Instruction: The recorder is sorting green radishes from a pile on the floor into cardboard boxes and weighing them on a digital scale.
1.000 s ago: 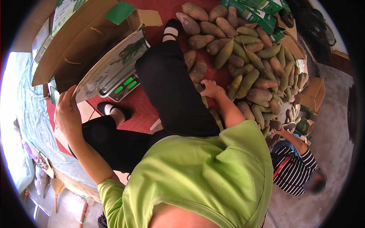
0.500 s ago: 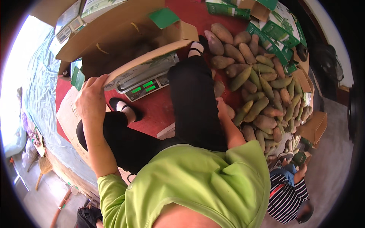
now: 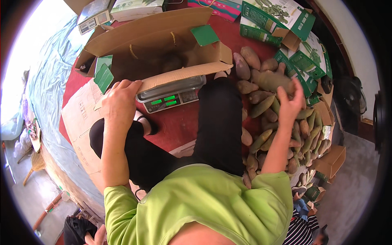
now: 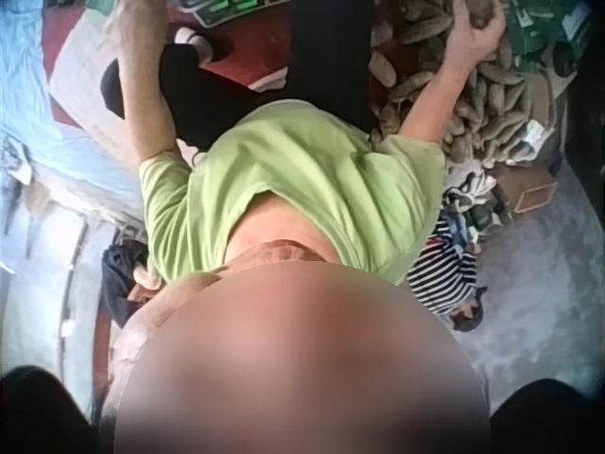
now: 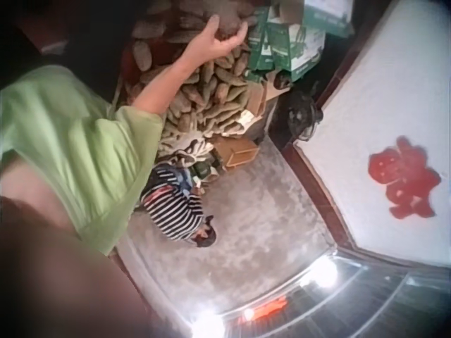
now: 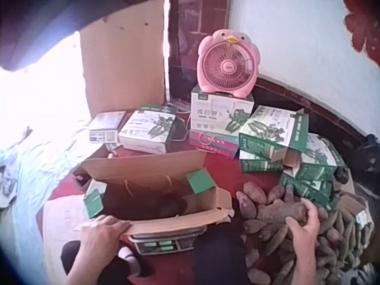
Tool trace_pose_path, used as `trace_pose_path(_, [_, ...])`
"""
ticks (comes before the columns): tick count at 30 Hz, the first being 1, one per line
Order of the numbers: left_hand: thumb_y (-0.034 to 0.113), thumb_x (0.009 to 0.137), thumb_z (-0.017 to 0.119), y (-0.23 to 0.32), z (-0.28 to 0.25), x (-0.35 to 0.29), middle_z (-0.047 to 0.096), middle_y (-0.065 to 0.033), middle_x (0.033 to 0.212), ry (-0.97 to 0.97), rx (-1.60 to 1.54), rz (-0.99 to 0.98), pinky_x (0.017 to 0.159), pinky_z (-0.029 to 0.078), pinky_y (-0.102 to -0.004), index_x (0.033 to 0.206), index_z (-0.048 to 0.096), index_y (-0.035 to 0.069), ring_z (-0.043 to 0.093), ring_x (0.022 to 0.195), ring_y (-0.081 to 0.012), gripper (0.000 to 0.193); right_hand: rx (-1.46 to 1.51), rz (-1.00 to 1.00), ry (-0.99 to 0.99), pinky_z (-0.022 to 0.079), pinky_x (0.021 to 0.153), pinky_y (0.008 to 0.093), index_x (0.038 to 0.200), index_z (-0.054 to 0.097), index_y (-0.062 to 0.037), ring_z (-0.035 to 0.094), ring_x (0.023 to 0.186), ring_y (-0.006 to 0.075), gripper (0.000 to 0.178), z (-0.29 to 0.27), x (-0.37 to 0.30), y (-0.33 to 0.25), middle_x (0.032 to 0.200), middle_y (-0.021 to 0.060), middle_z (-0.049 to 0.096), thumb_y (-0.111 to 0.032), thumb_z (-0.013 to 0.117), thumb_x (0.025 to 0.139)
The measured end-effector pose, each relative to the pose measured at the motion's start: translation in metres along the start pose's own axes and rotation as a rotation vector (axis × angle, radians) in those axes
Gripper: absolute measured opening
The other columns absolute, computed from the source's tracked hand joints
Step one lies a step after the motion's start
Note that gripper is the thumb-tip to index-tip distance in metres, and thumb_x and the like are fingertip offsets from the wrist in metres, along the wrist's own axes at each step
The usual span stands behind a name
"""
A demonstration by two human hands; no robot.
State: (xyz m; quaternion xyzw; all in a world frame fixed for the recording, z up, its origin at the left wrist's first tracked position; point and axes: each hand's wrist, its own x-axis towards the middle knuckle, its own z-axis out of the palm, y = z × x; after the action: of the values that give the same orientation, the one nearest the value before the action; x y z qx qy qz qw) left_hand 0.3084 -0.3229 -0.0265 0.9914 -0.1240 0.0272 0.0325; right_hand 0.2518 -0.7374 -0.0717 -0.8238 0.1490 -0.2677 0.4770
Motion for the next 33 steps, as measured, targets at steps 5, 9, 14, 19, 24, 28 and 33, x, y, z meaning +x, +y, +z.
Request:
trace_pose_path(5, [0.007,0.080,0.053,0.001,-0.002,-0.002,0.062,-0.0020,0.088,0.001,-0.005,0.000,0.074,0.050,-0.0367,0.102,0.067,0.018,0.061,0.091,-0.0225,0.029,0.328,-0.200,-0.016,0.045,0.093,0.0334,0.124,0.050,0.0030,0.053,0.107,0.0191,0.048,0.030,0.047,-0.085,0.121,0.0105,0.053,0.001,0.069,0.079])
trace_pose_path(9, [0.007,0.080,0.053,0.000,-0.001,0.000,0.063,-0.0022,0.089,-0.004,0.000,0.002,0.074,0.050,-0.0372,0.102,0.068,0.017,0.061,0.091,-0.0231,0.028,0.492,-0.167,-0.244,0.047,0.089,0.0303,0.118,0.055,0.0010,0.057,0.102,0.0182,0.041,0.081,0.054,-0.122,0.113,0.0105,0.059,-0.003,0.069,0.080])
trace_pose_path(14, [0.007,0.081,0.052,-0.001,-0.001,0.003,0.064,-0.0032,0.091,-0.020,-0.015,0.004,0.075,0.050,-0.0381,0.101,0.068,0.017,0.062,0.091,-0.0254,0.027,0.374,-0.261,-0.434,0.049,0.077,0.0270,0.103,0.061,0.0011,0.062,0.085,0.0130,0.024,0.149,0.043,-0.125,0.092,0.0084,0.067,-0.007,0.067,0.082])
trace_pose_path(19, [0.010,0.086,0.051,0.000,-0.002,0.005,0.063,-0.0041,0.093,-0.044,-0.052,-0.032,0.074,0.049,-0.0387,0.105,0.067,0.017,0.061,0.092,-0.0271,0.025,-0.011,-0.243,-0.565,0.051,0.079,0.0323,0.105,0.061,0.0002,0.064,0.093,0.0233,0.037,0.169,0.057,-0.074,0.099,0.0158,0.067,-0.022,0.070,0.077])
trace_pose_path(24, [0.014,0.089,0.053,-0.003,0.002,0.003,0.063,-0.0047,0.095,-0.038,-0.077,-0.041,0.073,0.048,-0.0382,0.107,0.067,0.017,0.061,0.090,-0.0282,0.023,0.160,-0.047,-0.426,0.051,0.071,0.0265,0.101,0.063,0.0012,0.063,0.080,0.0135,0.018,0.114,0.059,-0.041,0.089,0.0068,0.066,-0.008,0.064,0.085])
trace_pose_path(28, [0.014,0.089,0.054,-0.004,0.009,0.004,0.064,-0.0047,0.096,-0.008,-0.088,-0.064,0.073,0.048,-0.0374,0.107,0.067,0.018,0.061,0.088,-0.0289,0.023,0.116,0.136,-0.329,0.049,0.079,0.0249,0.102,0.064,-0.0007,0.062,0.087,0.0112,0.017,0.059,0.037,0.046,0.094,0.0046,0.067,-0.008,0.063,0.086])
trace_pose_path(33, [0.008,0.087,0.056,-0.005,0.008,0.007,0.065,-0.0061,0.097,0.032,-0.126,-0.002,0.071,0.049,-0.0373,0.106,0.068,0.016,0.063,0.086,-0.0301,0.024,-0.264,0.302,-0.243,0.051,0.074,0.0318,0.097,0.065,-0.0050,0.066,0.081,0.0214,0.022,0.004,-0.049,0.162,0.084,0.0110,0.067,-0.012,0.068,0.077])
